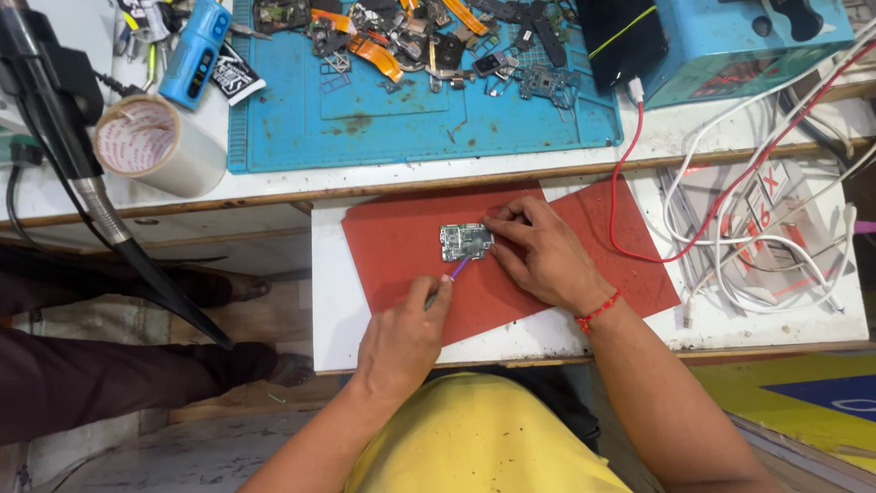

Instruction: The person uses a purple plastic tool to scrape and clean the surface of a small green circuit board placed on a red mat. They then use a hot air gun to apply heat to the board, moving the nozzle over various components while holding the board steady with their other hand.

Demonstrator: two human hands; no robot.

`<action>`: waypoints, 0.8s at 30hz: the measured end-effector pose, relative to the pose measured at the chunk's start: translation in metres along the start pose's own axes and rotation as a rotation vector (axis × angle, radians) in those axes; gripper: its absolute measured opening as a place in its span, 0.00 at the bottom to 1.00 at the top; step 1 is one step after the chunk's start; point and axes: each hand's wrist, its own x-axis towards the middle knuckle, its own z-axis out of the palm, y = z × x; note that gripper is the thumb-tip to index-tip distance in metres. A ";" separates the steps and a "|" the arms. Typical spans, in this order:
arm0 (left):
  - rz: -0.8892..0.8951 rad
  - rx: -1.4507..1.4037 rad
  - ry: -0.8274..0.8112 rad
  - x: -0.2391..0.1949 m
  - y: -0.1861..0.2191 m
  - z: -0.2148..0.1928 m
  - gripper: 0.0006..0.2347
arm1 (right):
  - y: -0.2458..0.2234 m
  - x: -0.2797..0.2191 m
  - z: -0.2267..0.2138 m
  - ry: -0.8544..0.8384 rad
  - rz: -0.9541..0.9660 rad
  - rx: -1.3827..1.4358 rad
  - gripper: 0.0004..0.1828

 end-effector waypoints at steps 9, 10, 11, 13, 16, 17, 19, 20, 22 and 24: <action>-0.129 -0.045 0.049 -0.003 -0.007 0.000 0.13 | -0.001 0.000 0.000 0.001 -0.001 -0.008 0.20; -0.076 -0.039 0.042 0.000 -0.010 -0.003 0.15 | -0.002 0.002 0.000 -0.003 0.010 0.001 0.20; -0.024 -0.033 0.035 0.002 -0.013 -0.006 0.17 | -0.003 0.003 0.000 -0.008 0.021 0.010 0.20; -0.004 -0.050 0.007 0.001 -0.010 -0.004 0.18 | -0.002 -0.002 -0.003 -0.007 0.022 -0.007 0.20; -0.073 -0.038 -0.019 0.001 -0.015 -0.006 0.17 | -0.003 0.002 0.000 0.013 -0.005 -0.023 0.20; -0.073 -0.020 -0.016 0.003 -0.018 -0.006 0.17 | -0.004 0.002 0.000 0.002 0.024 -0.010 0.20; -0.024 -0.022 -0.013 0.003 -0.019 -0.003 0.18 | -0.003 0.001 -0.001 -0.001 0.052 -0.010 0.19; 0.011 -0.034 -0.007 -0.003 -0.017 -0.002 0.17 | -0.003 0.001 0.000 0.000 0.040 -0.015 0.19; -0.012 -0.068 0.054 -0.006 -0.018 -0.001 0.15 | -0.003 0.002 0.002 -0.011 0.046 -0.027 0.19; -0.116 -0.115 0.162 -0.001 -0.024 -0.001 0.12 | -0.003 0.002 0.001 -0.030 0.092 -0.045 0.18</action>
